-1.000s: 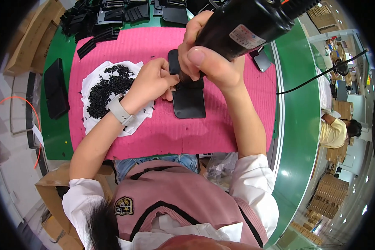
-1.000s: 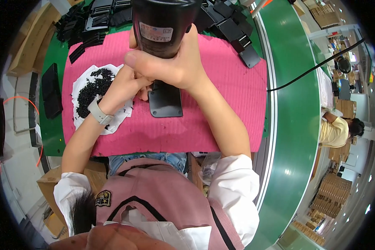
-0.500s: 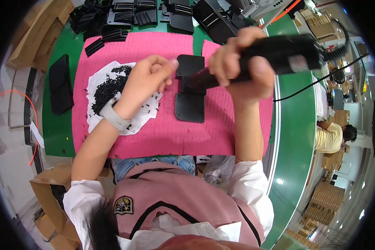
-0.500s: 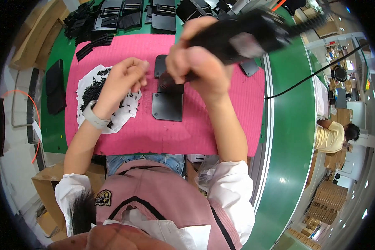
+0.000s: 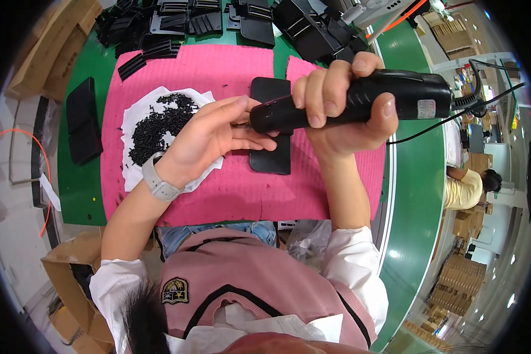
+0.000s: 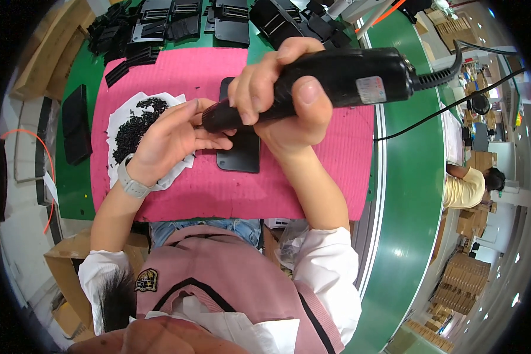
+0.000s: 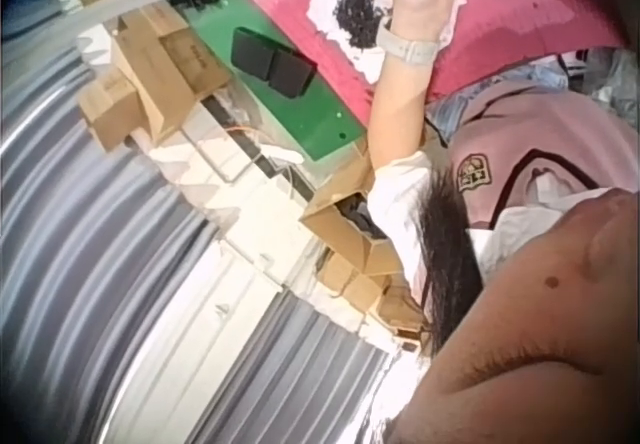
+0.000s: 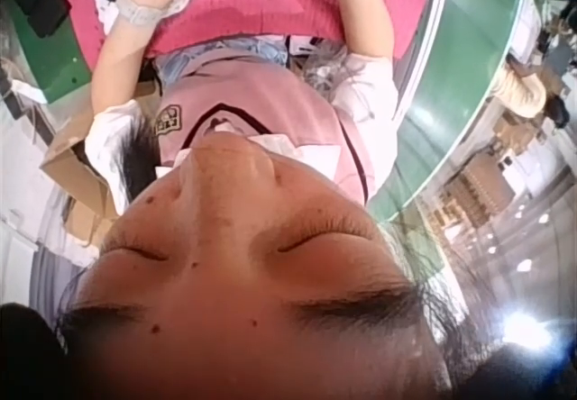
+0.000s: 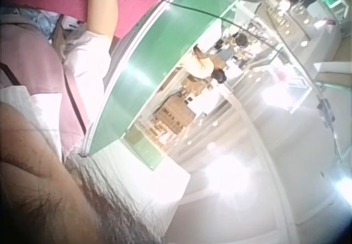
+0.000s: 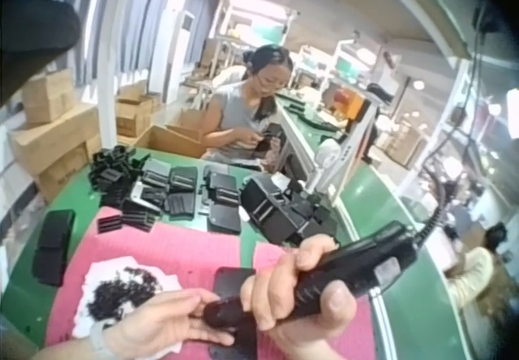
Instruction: Assembling small black plastic components using an electric screwdriver on a production line.
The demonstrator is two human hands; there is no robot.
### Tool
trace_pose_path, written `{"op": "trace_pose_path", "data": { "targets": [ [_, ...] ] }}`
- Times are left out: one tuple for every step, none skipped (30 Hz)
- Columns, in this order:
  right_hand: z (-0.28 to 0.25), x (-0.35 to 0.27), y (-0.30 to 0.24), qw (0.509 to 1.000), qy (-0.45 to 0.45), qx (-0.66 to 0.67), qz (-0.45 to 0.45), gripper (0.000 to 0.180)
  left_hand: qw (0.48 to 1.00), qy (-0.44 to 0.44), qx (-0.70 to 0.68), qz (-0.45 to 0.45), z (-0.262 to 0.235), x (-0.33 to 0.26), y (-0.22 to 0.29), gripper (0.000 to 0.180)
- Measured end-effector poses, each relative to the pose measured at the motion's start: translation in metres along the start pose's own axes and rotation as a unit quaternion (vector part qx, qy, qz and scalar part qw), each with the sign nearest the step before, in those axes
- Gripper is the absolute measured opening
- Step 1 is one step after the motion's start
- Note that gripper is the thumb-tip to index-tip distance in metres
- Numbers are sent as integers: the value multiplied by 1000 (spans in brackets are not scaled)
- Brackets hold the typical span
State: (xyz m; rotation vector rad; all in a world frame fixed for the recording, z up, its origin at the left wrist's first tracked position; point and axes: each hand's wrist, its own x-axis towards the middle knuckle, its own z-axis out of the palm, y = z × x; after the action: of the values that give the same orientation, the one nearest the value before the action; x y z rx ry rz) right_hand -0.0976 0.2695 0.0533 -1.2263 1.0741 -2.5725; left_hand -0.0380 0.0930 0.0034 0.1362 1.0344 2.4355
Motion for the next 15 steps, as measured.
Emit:
{"op": "trace_pose_path", "data": {
  "targets": [
    [-1,1,0,1000,-2,2,1,43,999,-3,54,-6,-4,-1,0,39],
    [-3,1,-2,1000,11,3,-7,42,999,-1,54,-4,-6,-3,-1,39],
    [-5,2,-3,1000,24,4,-16,42,996,29,84,-6,-8,-6,-2,35],
    [-6,3,-7,1000,23,0,-17,42,992,52,113,-9,-8,-6,-1,30],
    [-8,3,-11,999,40,-9,-20,41,992,52,109,-31,-9,-5,1,23],
    [-9,4,-15,998,58,-17,-23,41,992,49,110,-30,-9,-4,2,23],
    [-10,4,-16,998,61,-16,-21,40,991,59,123,-14,-11,-3,-1,22],
    [-11,4,-17,998,61,-16,-22,40,988,70,136,1,-12,-3,-2,21],
    [-11,5,-17,998,59,-16,-22,40,988,69,137,2,-11,-3,-1,21],
    [-11,4,-17,998,58,-16,-21,40,987,78,143,3,-9,-4,0,21],
    [-12,4,-17,998,59,-15,-22,40,985,87,150,4,-8,-4,1,21],
    [-11,4,-18,998,52,-15,-22,40,985,87,150,3,-7,-5,1,21],
    [-11,5,-18,999,45,-15,-22,40,982,101,161,5,-5,-5,2,21],
    [-11,5,-18,999,46,-15,-22,40,978,115,172,7,-4,-5,3,20],
    [-11,5,-18,999,39,-4,-23,41,978,115,172,6,-4,-5,2,20]
  ]
}}
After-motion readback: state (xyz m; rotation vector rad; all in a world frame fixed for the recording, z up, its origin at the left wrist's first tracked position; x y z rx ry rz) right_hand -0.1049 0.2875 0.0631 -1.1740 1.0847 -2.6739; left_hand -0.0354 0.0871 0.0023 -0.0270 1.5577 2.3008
